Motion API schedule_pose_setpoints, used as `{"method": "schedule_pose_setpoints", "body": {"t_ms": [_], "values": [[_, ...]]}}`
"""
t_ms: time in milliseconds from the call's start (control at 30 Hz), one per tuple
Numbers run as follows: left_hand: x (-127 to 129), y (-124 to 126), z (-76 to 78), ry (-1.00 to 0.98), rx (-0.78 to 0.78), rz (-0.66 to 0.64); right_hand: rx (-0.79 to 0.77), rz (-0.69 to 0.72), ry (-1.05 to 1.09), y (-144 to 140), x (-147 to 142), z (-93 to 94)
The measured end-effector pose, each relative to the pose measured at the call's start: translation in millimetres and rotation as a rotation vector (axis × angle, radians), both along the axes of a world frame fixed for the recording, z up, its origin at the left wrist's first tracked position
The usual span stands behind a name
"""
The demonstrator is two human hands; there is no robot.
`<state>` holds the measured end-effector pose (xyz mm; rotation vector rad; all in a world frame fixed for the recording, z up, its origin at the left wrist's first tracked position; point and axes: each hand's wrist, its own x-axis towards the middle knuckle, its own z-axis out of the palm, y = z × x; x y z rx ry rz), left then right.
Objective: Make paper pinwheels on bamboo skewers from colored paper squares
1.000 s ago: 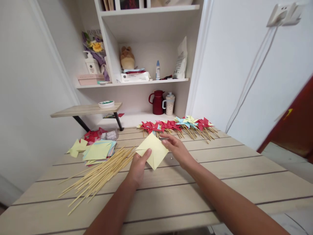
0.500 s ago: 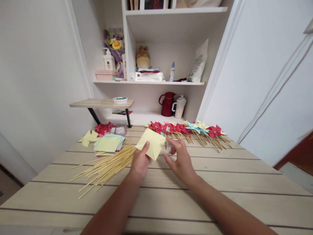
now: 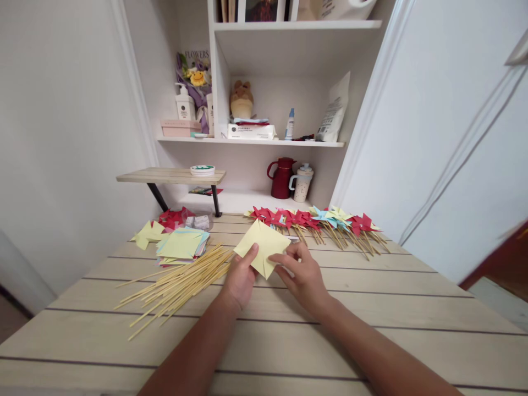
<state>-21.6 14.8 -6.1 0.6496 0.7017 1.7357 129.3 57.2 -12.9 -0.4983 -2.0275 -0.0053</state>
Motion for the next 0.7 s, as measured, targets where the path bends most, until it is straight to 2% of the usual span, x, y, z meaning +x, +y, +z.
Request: {"method": "schedule_pose_setpoints", "body": {"t_ms": [133,267,467,700], "values": [[-1,0,0.6,0.02,0.019,0.007,-0.092,0.066,0.126,-1,-2,3.1],[0,-2,3.0,0.063,0.014,0.011,-0.244,0.102,0.152,0,-1,6.7],[6,-5,6.6,0.088,0.016,-0.029,-0.367,0.071,0.168,1,-1,9.4],[6,-4,1.3,0.191,-0.014,-0.041,-0.459,0.036,0.255,3,-1,10.9]]}}
